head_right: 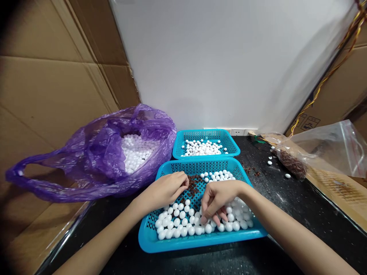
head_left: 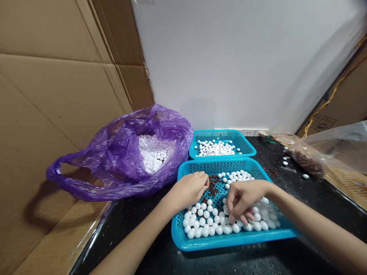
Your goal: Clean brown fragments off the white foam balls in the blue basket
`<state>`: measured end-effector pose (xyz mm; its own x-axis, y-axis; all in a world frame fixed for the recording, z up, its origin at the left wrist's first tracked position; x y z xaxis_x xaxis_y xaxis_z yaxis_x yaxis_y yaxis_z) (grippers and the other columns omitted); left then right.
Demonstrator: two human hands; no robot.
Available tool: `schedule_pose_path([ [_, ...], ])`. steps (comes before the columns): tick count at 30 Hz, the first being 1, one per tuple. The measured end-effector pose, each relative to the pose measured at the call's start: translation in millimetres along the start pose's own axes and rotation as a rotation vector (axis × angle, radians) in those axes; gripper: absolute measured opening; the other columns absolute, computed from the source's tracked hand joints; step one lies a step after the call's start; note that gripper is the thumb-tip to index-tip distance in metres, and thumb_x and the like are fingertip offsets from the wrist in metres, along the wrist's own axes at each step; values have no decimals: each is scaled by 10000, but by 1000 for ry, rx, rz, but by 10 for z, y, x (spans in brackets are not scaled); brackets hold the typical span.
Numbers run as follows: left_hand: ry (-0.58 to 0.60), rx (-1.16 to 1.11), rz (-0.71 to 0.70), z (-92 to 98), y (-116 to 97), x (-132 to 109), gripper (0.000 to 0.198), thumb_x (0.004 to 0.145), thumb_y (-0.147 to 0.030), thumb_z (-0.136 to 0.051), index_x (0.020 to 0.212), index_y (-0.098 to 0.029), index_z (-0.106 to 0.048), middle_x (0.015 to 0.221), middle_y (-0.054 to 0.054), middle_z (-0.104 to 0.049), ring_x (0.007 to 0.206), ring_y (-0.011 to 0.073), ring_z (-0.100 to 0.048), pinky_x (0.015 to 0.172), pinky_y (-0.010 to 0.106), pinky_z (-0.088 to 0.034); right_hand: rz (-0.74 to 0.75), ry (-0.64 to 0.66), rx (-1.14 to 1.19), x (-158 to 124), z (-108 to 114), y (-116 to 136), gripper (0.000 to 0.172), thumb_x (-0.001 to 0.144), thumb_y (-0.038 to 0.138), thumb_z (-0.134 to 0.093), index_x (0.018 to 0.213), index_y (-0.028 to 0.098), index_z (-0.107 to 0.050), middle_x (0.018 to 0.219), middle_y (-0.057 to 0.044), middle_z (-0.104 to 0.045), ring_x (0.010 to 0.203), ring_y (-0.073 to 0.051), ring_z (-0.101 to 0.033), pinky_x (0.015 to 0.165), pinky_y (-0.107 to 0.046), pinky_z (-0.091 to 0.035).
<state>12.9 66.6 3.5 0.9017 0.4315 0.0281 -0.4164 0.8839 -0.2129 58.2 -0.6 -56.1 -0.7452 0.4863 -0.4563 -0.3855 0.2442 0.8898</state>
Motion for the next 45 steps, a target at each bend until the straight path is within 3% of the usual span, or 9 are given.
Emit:
schedule_pose_path([
  [4, -17, -29, 2, 28, -5, 2, 94, 889, -163, -420, 819, -172, -482, 843, 24, -572, 773, 178, -550, 659, 286, -398, 64, -127, 36, 1, 140, 69, 303, 795, 406, -641, 911, 135, -711, 610, 3, -662, 401, -54, -550, 440, -159, -476],
  [9, -72, -121, 40, 98, 18, -7, 102, 926, -179, -357, 889, -173, -451, 869, 34, -569, 776, 176, -550, 659, 286, -402, 261, -554, -234, -142, 523, 344, 213, 833, 332, -602, 882, 150, -701, 730, -27, -671, 542, -82, -548, 473, -179, -424],
  [12, -76, -161, 63, 108, 34, -13, 97, 937, -198, -344, 904, -180, -434, 852, 27, -568, 751, 176, -548, 640, 289, -396, 298, -708, -377, -231, 625, 439, 189, 863, 299, -562, 855, 158, -687, 718, -20, -652, 590, -97, -524, 527, -204, -407],
  [20, -98, -206, 70, 136, 42, -27, 94, 935, -203, -350, 892, -189, -433, 859, 14, -557, 764, 172, -540, 662, 296, -395, 230, -738, -616, -221, 607, 414, 104, 815, 167, -582, 861, 174, -676, 801, -13, -653, 629, -111, -518, 573, -222, -404],
  [32, -108, -253, 51, 151, 34, -32, 92, 920, -202, -362, 879, -195, -444, 865, 9, -547, 768, 167, -535, 666, 288, -402, 215, -718, -718, -172, 539, 446, 102, 771, 258, -674, 809, 165, -660, 793, -23, -588, 688, -133, -532, 614, -247, -398],
  [38, -163, -337, 29, 223, 25, -48, 113, 928, -235, -375, 881, -194, -469, 892, 12, -554, 800, 160, -536, 695, 274, -408, 318, -864, -437, -291, 691, 484, 111, 802, 272, -628, 857, 181, -597, 814, -16, -607, 669, -126, -525, 587, -240, -422],
  [45, -157, -471, 29, 275, 26, -57, 121, 924, -261, -408, 904, -185, -501, 837, -1, -564, 728, 138, -524, 654, 247, -394, 521, -877, -126, -357, 739, 520, 205, 773, 332, -674, 821, 181, -545, 854, -33, -597, 759, -146, -574, 655, -269, -477],
])
Point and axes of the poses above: each hand's wrist, its own x-axis towards the middle knuckle, its own z-axis out of the back of the hand, y = z × x, the point moved 10 cm from there along x, towards the middle knuckle
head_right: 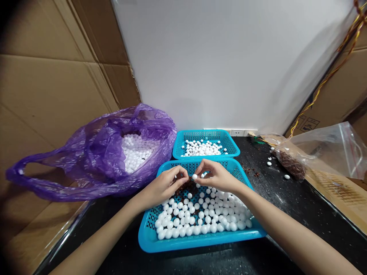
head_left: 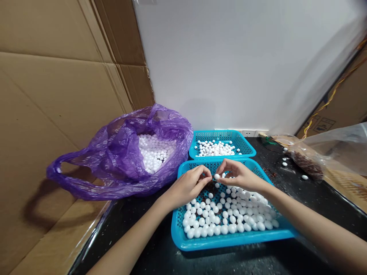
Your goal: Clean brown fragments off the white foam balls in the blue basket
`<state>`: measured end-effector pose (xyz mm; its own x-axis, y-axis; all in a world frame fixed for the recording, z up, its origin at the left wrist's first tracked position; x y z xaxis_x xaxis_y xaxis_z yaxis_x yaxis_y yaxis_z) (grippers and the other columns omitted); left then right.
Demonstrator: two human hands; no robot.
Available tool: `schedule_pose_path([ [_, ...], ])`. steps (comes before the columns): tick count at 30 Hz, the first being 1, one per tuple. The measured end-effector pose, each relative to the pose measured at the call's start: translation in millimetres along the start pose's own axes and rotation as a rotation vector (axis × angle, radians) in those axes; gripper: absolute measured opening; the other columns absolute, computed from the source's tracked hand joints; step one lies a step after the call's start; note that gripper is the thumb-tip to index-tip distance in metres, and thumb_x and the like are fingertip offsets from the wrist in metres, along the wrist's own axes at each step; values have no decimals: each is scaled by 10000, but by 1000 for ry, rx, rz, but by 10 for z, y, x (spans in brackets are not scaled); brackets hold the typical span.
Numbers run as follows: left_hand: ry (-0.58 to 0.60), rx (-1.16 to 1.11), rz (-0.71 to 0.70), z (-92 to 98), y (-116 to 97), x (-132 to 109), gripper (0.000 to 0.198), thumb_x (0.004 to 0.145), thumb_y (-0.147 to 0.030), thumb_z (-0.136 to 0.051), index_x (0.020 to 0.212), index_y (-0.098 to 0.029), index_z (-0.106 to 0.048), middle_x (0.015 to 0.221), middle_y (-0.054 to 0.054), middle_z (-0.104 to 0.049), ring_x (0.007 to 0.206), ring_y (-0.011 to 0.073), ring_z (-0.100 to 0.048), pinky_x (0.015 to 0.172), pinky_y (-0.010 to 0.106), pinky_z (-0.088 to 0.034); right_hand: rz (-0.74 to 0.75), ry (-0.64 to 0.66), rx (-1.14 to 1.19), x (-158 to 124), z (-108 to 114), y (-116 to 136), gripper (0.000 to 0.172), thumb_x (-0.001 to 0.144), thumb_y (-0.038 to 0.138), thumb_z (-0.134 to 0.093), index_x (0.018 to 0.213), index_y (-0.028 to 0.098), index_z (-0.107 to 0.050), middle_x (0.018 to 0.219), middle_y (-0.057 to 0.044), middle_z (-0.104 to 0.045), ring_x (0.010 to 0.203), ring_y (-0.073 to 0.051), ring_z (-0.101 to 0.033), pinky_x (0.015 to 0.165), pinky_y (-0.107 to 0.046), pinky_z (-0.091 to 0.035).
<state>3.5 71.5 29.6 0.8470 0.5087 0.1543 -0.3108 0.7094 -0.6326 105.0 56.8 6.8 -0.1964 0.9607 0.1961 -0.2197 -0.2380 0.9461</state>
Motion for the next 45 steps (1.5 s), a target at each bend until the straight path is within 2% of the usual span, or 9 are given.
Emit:
schedule_pose_path([
  [8, -5, -10, -14, 3, -18, -6, 123, 925, -263, -414, 896, -182, -502, 874, 6, -577, 749, 138, -526, 656, 239, -392, -4, 89, 32, -12, -101, 17, 190, 782, 311, -674, 896, 170, -619, 875, -42, -638, 813, -153, -605, 733, -296, -492],
  [31, 25, -25, -18, -17, -32, -6, 146, 929, -274, -399, 891, -183, -506, 893, 13, -579, 774, 145, -536, 676, 251, -406, -107, 71, 179, -16, -120, -94, 219, 706, 302, -752, 865, 164, -690, 827, -46, -709, 803, -172, -666, 754, -324, -530],
  [45, 30, -29, -30, -18, -55, -3, 159, 930, -278, -388, 878, -180, -501, 886, 19, -577, 772, 149, -531, 698, 265, -412, -93, 64, 195, -16, -126, -96, 243, 695, 320, -758, 875, 168, -699, 823, -47, -707, 804, -180, -668, 760, -342, -541],
])
Point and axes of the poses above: each hand's wrist, its own x-axis towards the middle knuckle, its own z-axis out of the back of the hand, y = z × x, the point moved 10 cm from there along x, towards the middle knuckle
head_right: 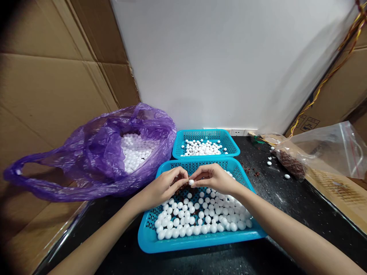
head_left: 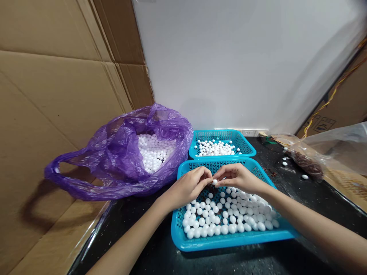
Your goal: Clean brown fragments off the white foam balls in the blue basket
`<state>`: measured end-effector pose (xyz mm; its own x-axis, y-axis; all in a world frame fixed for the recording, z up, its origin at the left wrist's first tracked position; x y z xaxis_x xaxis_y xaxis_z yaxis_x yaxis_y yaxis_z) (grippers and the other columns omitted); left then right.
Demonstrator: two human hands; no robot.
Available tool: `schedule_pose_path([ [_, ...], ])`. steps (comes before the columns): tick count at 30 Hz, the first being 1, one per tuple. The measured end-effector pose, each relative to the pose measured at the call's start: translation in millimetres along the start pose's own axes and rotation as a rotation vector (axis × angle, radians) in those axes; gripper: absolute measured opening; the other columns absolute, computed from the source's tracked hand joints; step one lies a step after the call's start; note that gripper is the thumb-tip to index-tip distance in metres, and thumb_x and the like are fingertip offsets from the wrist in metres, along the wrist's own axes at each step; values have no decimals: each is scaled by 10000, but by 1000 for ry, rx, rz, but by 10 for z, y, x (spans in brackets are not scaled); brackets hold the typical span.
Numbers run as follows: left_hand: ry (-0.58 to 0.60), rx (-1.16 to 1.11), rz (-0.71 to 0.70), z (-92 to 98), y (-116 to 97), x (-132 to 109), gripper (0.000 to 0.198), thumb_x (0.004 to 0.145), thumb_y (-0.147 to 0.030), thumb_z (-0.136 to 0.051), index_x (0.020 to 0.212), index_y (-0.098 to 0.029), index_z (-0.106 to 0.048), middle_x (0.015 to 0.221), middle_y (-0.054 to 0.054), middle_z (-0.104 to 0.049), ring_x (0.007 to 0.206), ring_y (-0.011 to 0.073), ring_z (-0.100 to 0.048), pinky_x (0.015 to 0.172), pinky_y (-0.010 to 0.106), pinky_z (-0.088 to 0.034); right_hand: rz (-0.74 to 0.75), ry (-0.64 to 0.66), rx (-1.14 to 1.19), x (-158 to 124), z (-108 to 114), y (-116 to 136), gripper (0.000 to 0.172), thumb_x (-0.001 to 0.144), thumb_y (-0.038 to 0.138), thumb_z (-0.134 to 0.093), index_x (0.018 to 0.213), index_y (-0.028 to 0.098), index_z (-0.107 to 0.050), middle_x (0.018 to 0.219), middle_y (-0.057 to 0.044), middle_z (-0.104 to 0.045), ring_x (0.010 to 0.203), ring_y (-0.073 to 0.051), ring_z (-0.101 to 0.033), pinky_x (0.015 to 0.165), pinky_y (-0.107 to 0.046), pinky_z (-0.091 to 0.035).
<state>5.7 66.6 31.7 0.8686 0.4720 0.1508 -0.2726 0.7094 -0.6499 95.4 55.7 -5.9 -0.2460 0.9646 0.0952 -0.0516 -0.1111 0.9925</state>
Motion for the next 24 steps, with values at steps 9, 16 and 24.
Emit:
schedule_pose_path([
  [9, -11, 4, -6, 4, 4, -8, 137, 934, -252, -392, 882, -184, -499, 888, 13, -573, 783, 144, -533, 703, 255, -406, -17, 2, 29, 10, -18, 4, 200, 693, 275, -761, 858, 175, -709, 812, -40, -713, 797, -170, -672, 763, -319, -534],
  [16, -16, -9, -9, 11, -5, -2, 132, 937, -241, -389, 876, -180, -489, 890, 10, -571, 768, 137, -531, 691, 246, -406, -48, -3, 63, -1, -30, -1, 209, 686, 270, -768, 860, 171, -707, 826, -44, -723, 787, -167, -677, 764, -313, -536],
  [24, -38, -18, -10, 27, 21, -10, 144, 946, -272, -386, 895, -181, -485, 911, 12, -576, 782, 142, -539, 694, 250, -416, -41, -13, 74, -3, -33, 35, 187, 698, 257, -761, 857, 172, -713, 816, -43, -723, 759, -152, -666, 721, -281, -521],
])
Point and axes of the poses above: each hand's wrist, its own x-axis towards the middle knuckle, its own z-axis out of the back of the hand, y = z × x, the point moved 10 cm from there along x, towards the middle knuckle
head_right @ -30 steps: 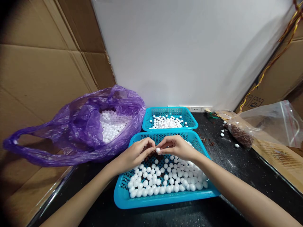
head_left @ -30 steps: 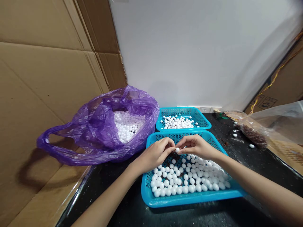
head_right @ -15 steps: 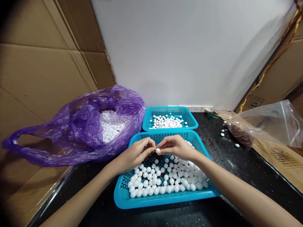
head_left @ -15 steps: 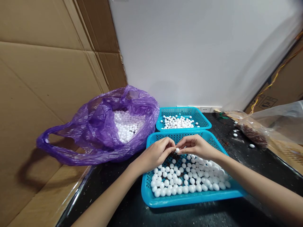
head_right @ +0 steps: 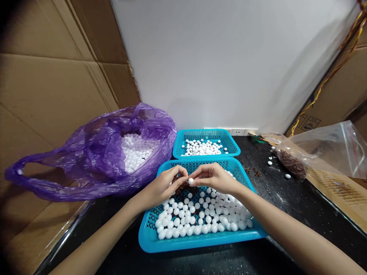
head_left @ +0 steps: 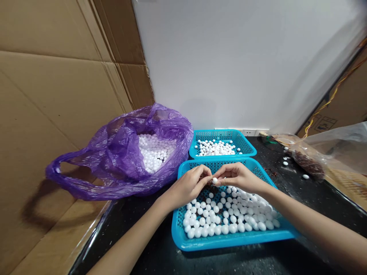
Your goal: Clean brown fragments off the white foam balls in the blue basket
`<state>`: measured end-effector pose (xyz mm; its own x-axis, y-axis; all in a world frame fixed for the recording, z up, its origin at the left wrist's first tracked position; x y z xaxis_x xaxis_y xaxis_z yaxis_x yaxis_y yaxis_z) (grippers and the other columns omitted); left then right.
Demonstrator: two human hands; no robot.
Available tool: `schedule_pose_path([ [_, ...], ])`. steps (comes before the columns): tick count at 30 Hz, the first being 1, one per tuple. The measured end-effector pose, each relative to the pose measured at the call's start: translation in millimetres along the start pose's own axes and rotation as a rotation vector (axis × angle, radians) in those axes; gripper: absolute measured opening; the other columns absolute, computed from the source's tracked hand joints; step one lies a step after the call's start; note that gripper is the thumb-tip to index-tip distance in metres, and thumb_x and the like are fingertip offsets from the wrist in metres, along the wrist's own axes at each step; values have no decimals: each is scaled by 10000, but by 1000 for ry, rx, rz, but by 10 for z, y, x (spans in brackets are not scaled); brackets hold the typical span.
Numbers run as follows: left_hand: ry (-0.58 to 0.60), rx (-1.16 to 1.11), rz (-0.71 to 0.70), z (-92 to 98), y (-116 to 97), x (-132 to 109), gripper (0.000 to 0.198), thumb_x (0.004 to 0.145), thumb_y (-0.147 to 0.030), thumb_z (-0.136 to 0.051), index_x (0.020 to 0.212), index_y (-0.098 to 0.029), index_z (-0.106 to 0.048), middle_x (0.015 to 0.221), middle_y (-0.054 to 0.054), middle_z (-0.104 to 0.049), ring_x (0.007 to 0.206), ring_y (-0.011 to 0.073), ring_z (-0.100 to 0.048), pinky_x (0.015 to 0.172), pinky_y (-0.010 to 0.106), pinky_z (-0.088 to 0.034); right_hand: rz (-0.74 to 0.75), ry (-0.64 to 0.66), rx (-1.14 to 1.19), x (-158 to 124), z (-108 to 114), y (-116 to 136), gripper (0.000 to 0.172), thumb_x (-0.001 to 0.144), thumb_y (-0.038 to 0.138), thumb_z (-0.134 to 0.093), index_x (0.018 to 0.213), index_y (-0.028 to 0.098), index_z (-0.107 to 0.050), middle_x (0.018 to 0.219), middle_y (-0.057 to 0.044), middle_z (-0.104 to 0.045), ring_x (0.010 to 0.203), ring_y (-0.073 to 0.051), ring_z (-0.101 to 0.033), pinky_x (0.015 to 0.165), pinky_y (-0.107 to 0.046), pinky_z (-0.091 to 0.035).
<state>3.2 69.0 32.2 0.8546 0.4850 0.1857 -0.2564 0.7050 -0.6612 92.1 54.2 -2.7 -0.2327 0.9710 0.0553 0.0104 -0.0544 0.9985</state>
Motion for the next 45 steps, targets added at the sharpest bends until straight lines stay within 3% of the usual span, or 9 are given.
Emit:
schedule_pose_path([
  [23, -90, -4, -74, 77, -48, 2, 134, 929, -266, -429, 878, -178, -516, 879, 12, -593, 810, 151, -560, 717, 275, -440, -4, -8, 45, 19, 14, -25, 164, 708, 240, -753, 857, 180, -718, 783, -35, -716, 758, -150, -660, 746, -296, -499],
  [45, -94, 8, -44, 82, -36, 2, 145, 927, -280, -423, 870, -182, -513, 872, 18, -587, 801, 156, -552, 700, 273, -425, -13, -14, 78, 43, 10, -68, 196, 699, 275, -760, 856, 169, -709, 817, -35, -718, 764, -147, -660, 759, -296, -508],
])
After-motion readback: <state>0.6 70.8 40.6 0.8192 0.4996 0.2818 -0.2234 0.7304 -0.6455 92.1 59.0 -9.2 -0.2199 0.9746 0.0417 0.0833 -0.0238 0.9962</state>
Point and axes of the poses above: each hand's wrist, its own x-axis towards the middle knuckle, its own z-axis out of the back of the hand, y = z × x, the point moved 10 cm from there along x, towards the middle knuckle
